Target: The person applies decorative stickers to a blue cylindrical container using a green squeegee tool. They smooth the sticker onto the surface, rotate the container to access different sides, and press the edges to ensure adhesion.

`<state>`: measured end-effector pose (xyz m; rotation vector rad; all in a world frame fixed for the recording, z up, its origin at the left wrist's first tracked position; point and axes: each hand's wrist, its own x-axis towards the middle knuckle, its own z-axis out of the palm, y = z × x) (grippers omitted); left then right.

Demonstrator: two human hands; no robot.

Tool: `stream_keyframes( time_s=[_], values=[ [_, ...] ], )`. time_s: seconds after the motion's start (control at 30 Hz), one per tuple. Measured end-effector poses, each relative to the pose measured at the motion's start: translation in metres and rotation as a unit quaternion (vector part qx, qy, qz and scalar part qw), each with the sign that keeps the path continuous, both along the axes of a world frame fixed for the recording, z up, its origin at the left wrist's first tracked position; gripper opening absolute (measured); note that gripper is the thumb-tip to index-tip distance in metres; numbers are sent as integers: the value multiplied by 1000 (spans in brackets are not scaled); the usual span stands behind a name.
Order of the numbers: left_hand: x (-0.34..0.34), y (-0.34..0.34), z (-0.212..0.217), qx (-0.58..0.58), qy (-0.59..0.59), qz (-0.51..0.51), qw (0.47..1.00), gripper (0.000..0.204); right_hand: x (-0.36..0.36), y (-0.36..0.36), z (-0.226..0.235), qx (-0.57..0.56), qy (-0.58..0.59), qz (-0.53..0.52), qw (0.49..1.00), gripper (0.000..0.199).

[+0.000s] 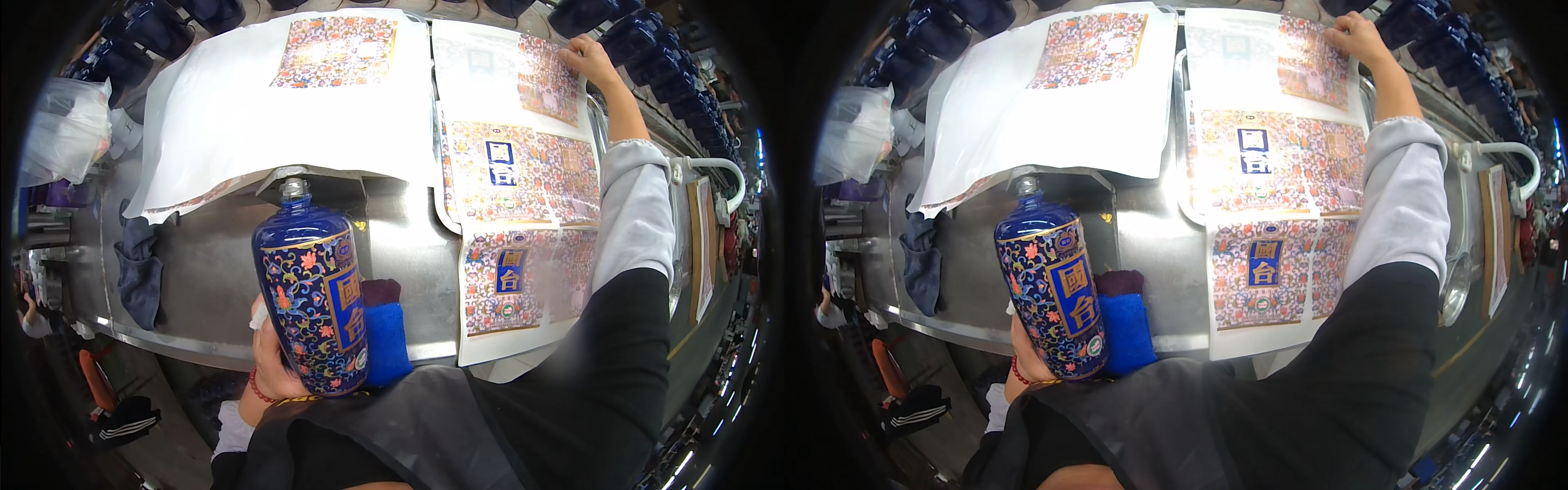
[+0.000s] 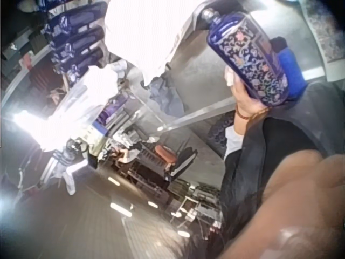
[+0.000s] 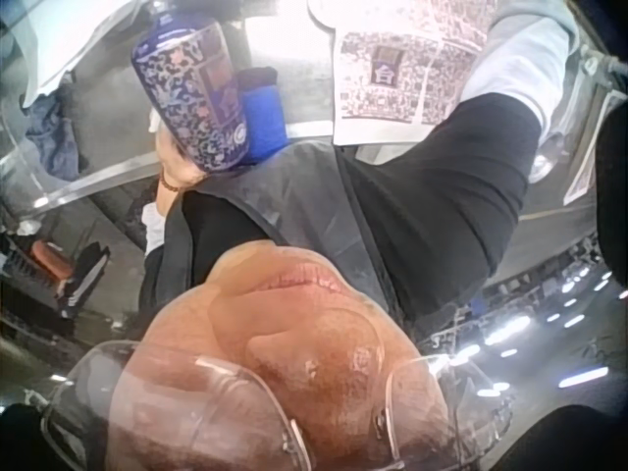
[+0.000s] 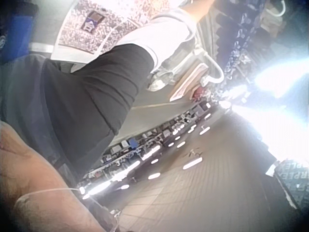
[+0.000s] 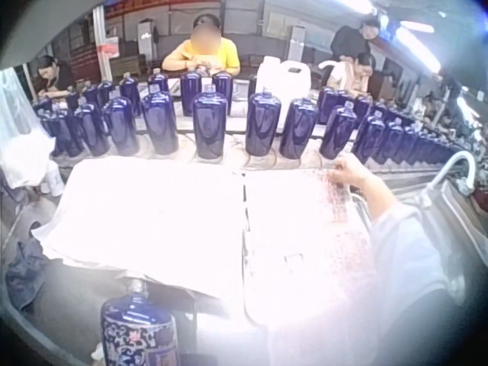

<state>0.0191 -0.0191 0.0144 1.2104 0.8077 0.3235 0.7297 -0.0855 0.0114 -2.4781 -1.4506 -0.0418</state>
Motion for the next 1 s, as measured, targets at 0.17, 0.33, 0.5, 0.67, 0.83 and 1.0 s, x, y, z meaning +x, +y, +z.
stream_keyframes(
  time_s=[0.17,0.33,0.5,0.67,0.83,1.0],
  values=[
    [1,-2,0,-15,-4,11,1000,88,-20,-8,1,36,-335,42,941,16],
    [3,-4,0,-28,-5,19,999,86,-38,-13,16,5,-440,-18,898,12],
    [6,-5,1,-41,-4,31,999,84,-36,-17,39,25,-498,-25,866,14],
    [7,-7,0,-42,-10,48,998,83,-21,-47,62,52,-493,-102,862,23],
    [2,-3,-10,-16,-67,-7,998,83,17,-112,84,107,-503,-147,845,30],
    [-8,2,-29,144,-80,-57,985,83,59,-232,71,130,-202,-383,892,45]
  ],
)
